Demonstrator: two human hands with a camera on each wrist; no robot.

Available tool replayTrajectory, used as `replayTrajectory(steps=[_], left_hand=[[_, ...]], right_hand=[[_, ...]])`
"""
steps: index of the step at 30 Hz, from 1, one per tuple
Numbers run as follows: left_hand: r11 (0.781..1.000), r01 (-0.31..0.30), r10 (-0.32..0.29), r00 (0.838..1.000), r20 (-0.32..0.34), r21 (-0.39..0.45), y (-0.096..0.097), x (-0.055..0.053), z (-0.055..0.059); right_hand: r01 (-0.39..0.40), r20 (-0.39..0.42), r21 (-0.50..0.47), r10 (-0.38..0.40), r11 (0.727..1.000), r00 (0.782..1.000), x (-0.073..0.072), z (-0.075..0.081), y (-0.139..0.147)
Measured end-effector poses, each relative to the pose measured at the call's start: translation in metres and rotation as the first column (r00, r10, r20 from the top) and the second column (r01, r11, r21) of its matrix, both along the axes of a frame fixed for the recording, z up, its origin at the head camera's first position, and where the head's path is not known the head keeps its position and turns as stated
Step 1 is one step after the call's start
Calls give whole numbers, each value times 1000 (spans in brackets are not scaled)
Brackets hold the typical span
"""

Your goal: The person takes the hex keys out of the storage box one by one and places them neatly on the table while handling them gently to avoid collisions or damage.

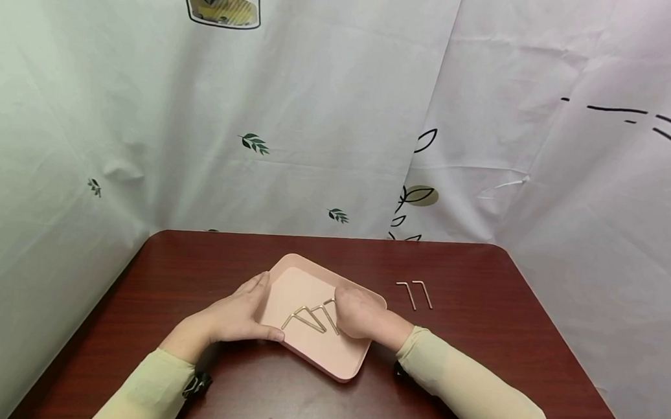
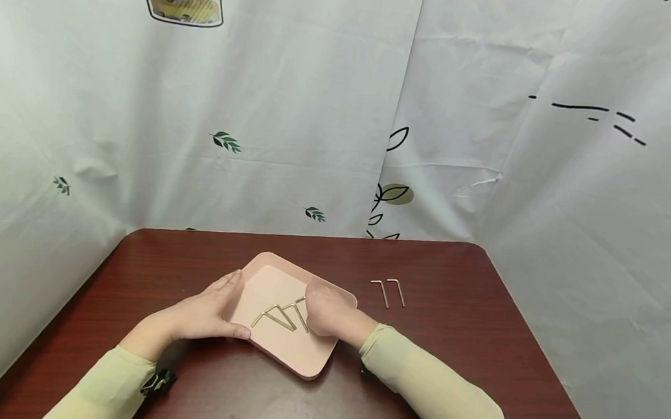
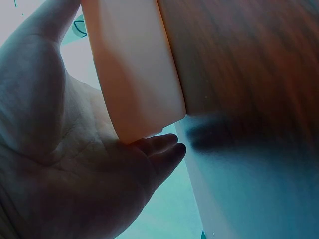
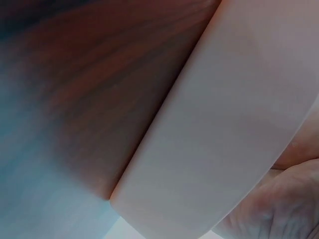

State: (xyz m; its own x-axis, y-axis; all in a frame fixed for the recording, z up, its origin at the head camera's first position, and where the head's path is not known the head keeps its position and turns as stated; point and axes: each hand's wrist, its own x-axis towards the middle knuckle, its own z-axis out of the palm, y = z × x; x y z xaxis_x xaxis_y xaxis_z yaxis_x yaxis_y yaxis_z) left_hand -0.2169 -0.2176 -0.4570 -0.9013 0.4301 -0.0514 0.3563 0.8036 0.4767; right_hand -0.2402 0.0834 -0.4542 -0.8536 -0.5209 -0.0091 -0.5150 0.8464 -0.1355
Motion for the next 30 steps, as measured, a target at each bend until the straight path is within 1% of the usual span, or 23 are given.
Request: replayTrajectory(steps=[6,14,21,23,28,30], left_hand=[[1000,-2,2,1000,7,5,0,1,0],[1000,-4,4,1000,4,-7,-1,0,-1],[1000,-5,5,1000,8,-9,-1,0,-2],[1000,-6,6,1000,6,-9,-1,0,-2],[1000,-7,7,1000,-1,-12,0,-1,-1],[1000,-7,7,1000,1,-11,0,-1,-1]], right_hand=[[28,17,-21,-27,999,999,0,-1,1],[67,12,-60,-67,996,998,1,-1,3],[93,44,-104,-89,990,995,0,1,6],[85,45,-119,-80,989,996,-1,2,7],[30,12,-140,-29,990,1000,-2,4,10],[19,5,-141,-19,990,1000,-2,4,11]])
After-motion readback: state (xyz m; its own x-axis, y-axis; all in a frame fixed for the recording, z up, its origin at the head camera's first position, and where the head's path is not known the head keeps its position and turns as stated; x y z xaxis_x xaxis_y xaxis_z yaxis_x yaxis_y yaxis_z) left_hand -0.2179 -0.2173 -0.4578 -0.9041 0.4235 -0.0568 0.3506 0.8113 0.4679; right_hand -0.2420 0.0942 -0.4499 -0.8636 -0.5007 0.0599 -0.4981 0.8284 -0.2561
